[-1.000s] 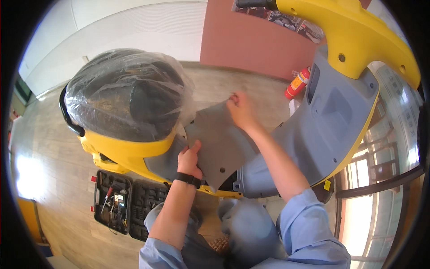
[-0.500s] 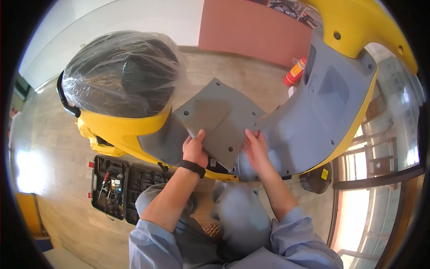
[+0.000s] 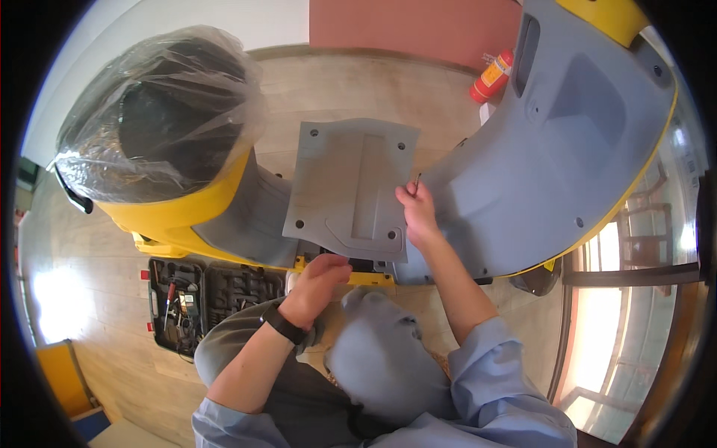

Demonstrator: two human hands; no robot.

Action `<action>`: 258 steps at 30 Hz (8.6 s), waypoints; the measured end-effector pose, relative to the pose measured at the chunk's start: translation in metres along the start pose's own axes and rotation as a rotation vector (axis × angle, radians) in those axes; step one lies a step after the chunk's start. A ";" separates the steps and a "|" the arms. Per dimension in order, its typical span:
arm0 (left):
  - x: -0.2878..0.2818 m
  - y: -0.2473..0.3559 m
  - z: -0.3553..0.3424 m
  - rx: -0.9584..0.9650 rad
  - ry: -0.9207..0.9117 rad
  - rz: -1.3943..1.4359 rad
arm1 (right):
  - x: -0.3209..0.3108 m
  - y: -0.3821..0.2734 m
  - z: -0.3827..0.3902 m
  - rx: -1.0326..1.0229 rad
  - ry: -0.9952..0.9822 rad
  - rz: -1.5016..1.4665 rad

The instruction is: Removing and installing body panels and components on a yellow scooter using manual tools.

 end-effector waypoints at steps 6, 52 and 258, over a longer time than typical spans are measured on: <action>0.032 0.036 0.016 0.756 0.167 -1.632 | -0.013 0.042 0.014 0.069 0.043 0.071; 0.049 -0.063 -0.093 0.704 0.185 -1.632 | 0.093 0.092 -0.051 -0.649 -0.463 1.333; 0.194 -0.065 -0.009 0.233 -0.290 -2.276 | 0.181 0.069 0.134 -1.450 -1.322 1.416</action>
Point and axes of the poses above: each hand's wrist, its own z-axis away from the middle knuckle, its own x-axis out of the palm, y = z × x, the point moved 8 cm from there along -z, towards the middle knuckle, and after that the axes turned 7 degrees about y, right-handed, at the moved point
